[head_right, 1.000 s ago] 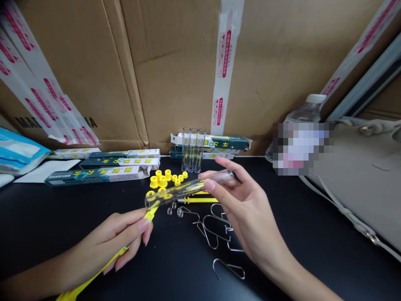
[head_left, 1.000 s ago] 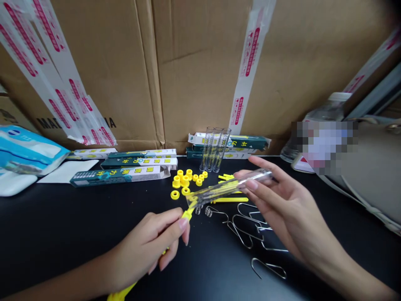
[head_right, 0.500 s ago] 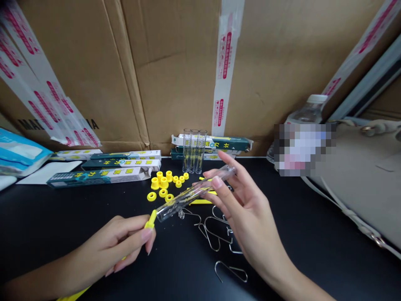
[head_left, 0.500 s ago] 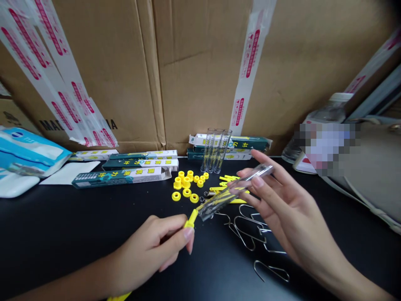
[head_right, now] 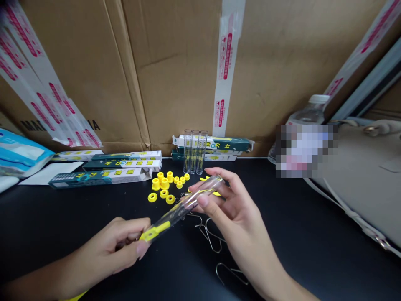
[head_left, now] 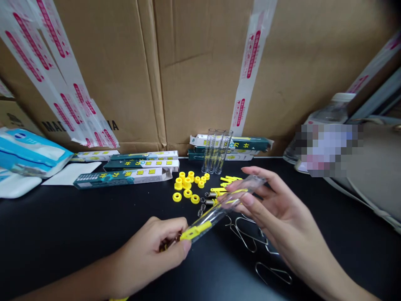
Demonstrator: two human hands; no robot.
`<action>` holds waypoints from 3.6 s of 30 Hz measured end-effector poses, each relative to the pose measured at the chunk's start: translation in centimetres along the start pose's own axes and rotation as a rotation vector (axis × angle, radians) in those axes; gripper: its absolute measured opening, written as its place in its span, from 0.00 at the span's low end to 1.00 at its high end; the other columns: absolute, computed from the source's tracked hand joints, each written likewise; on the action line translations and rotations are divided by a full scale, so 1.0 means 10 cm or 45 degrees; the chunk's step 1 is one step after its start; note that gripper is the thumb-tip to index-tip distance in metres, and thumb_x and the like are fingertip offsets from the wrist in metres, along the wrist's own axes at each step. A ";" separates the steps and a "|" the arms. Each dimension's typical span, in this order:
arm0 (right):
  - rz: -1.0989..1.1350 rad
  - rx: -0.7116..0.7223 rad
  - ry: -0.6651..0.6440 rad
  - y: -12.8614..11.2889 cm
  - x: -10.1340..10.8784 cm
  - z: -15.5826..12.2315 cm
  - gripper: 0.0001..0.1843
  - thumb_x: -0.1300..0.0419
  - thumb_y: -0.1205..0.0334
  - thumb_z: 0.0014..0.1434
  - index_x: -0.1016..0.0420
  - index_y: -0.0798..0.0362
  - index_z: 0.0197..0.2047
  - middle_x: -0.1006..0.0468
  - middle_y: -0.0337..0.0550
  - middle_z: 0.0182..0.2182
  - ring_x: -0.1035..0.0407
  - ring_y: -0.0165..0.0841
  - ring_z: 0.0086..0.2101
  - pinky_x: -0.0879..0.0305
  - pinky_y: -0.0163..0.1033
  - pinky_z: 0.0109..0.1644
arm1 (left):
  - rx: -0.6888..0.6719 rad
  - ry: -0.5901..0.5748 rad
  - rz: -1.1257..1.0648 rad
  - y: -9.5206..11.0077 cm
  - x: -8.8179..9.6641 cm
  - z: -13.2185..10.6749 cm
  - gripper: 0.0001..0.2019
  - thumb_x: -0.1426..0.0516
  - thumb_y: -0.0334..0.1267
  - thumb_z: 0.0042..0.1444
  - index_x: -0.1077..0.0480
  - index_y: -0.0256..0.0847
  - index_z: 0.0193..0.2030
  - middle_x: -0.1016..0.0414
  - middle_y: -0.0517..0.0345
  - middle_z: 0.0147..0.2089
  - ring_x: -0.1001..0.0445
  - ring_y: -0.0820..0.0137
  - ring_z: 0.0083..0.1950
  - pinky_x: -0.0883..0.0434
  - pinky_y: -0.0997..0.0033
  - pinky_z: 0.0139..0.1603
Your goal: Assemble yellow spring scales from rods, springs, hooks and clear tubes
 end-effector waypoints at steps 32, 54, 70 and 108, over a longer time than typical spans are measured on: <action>0.217 -0.254 -0.034 0.30 -0.15 -0.04 0.13 0.32 0.57 0.63 0.23 0.44 0.50 0.18 0.41 0.45 0.21 0.36 0.46 0.24 0.43 0.55 | -0.221 0.101 -0.741 -0.10 0.03 -0.03 0.31 0.46 0.70 0.57 0.49 0.52 0.56 0.35 0.62 0.42 0.46 0.86 0.17 0.49 0.83 0.14; 0.318 -0.422 -0.188 0.42 -0.45 -0.16 0.13 0.29 0.58 0.60 0.22 0.44 0.48 0.15 0.40 0.43 0.21 0.34 0.47 0.27 0.43 0.57 | -0.394 0.092 -0.755 0.01 0.02 -0.01 0.32 0.44 0.70 0.56 0.50 0.52 0.54 0.37 0.59 0.47 0.48 0.90 0.16 0.50 0.87 0.10; 0.501 -0.593 -0.487 0.61 -0.87 -0.33 0.30 0.25 0.69 0.51 0.39 0.42 0.47 0.19 0.35 0.44 0.20 0.36 0.46 0.25 0.45 0.53 | -0.325 0.311 -0.623 -0.08 0.09 -0.02 0.31 0.43 0.68 0.56 0.50 0.56 0.55 0.40 0.65 0.45 0.41 0.86 0.20 0.41 0.86 0.15; 0.355 -0.341 -0.030 0.30 -0.11 0.08 0.35 0.24 0.69 0.51 0.45 0.41 0.48 0.18 0.36 0.38 0.23 0.28 0.30 0.25 0.34 0.41 | -0.081 -0.024 -1.100 -0.12 0.09 0.16 0.20 0.31 0.35 0.56 0.25 0.36 0.55 0.21 0.52 0.43 0.22 0.73 0.39 0.26 0.76 0.43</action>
Point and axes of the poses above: each hand's wrist, its own z-axis towards the middle knuckle, its own x-axis out of the back of the hand, y = z × x, the point moved 9 cm from there along z, towards the middle knuckle
